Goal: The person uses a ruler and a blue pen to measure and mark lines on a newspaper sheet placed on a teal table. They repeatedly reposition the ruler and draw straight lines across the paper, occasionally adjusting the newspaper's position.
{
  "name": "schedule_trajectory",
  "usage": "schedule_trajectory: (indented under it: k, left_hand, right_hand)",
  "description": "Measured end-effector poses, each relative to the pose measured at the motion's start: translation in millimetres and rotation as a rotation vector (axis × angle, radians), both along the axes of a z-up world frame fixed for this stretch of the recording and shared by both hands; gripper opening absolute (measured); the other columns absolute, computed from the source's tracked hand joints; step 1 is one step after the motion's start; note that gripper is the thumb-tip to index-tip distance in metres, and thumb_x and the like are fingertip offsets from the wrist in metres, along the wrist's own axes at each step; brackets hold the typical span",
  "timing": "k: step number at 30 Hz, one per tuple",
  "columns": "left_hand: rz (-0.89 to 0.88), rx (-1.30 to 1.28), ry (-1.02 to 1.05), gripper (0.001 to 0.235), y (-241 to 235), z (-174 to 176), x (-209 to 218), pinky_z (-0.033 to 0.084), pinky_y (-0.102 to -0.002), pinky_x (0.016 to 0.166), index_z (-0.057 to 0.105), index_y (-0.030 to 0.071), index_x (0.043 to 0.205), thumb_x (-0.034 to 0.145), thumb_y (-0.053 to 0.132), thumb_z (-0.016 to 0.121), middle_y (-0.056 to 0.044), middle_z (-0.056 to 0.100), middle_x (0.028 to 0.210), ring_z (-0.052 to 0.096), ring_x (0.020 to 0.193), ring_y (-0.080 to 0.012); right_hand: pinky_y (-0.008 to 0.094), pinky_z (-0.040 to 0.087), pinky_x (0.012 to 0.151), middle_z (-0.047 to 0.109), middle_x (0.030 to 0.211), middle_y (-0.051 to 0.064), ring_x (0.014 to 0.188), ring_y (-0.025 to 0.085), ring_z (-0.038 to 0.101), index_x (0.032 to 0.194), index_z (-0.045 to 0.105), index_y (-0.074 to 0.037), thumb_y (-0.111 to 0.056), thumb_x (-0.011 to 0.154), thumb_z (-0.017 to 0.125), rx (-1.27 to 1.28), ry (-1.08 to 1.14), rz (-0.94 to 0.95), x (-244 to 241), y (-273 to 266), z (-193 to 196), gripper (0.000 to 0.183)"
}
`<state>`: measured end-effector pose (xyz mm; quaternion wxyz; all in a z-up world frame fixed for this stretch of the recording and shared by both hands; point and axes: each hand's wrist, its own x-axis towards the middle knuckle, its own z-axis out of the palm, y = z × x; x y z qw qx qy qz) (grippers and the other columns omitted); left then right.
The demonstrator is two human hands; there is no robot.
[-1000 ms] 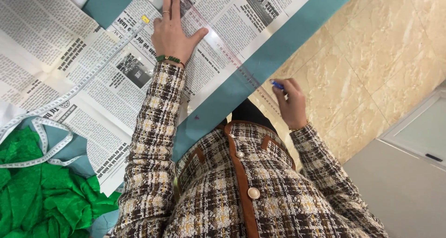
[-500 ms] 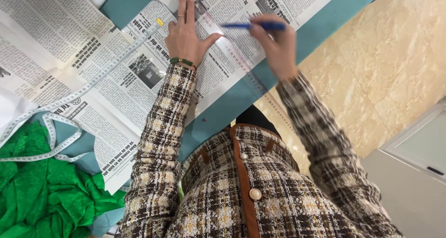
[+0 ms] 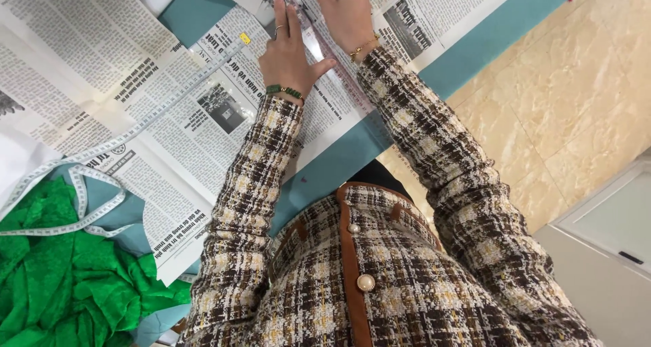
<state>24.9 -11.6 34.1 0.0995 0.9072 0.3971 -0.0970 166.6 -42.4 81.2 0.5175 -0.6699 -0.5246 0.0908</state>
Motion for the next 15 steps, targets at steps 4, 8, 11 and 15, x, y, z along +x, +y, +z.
schedule_trajectory:
  k: [4, 8, 11, 15]
  left_hand:
    - [-0.006, 0.014, 0.081, 0.135, -1.3, -0.1, 4.9, 0.062, -0.038, 0.067, 0.012, 0.007, 0.17, 0.09, 0.1, 0.068, -0.008, -0.015, 0.17, 0.071, 0.105, -0.0355]
    - [0.029, 0.11, -0.086, 0.137, -3.2, -17.2, 4.5, 0.055, -0.028, 0.054, 0.032, 0.007, 0.164, 0.077, 0.099, 0.082, -0.008, 0.006, 0.172, 0.067, 0.072, -0.0224]
    - [0.018, 0.047, -0.115, 0.134, -2.2, -20.9, 4.0, 0.059, -0.035, 0.055, 0.027, 0.004, 0.166, 0.085, 0.094, 0.084, -0.013, 0.003, 0.171, 0.07, 0.086, -0.03]
    - [0.01, 0.103, -0.137, 0.136, -1.9, -32.9, 3.0, 0.057, -0.033, 0.054, 0.027, 0.004, 0.167, 0.087, 0.097, 0.084, -0.011, 0.002, 0.172, 0.068, 0.081, -0.0284]
  right_hand:
    - [0.033, 0.053, 0.072, 0.069, 0.102, 0.008, 0.084, 0.017, 0.067, 0.111, 0.061, -0.003, -0.015, 0.107, 0.063, -0.165, -0.079, -0.004, 2.7, -25.0, 11.1, 0.013]
    - [0.023, 0.06, 0.069, 0.08, 0.099, 0.013, 0.077, 0.018, 0.074, 0.113, 0.071, 0.001, -0.002, 0.105, 0.066, -0.207, -0.247, 0.026, -2.1, -98.7, 21.7, 0.01]
    - [0.035, 0.048, 0.099, 0.08, 0.098, 0.011, 0.077, 0.017, 0.075, 0.121, 0.069, 0.003, -0.008, 0.111, 0.062, -0.36, -0.159, 0.073, -4.5, -161.0, 27.0, 0.017]
    - [0.036, 0.044, 0.088, 0.077, 0.094, 0.002, 0.08, 0.02, 0.059, 0.12, 0.072, -0.008, -0.021, 0.111, 0.06, -0.506, -0.178, 0.0, -14.4, -216.1, 42.5, 0.019]
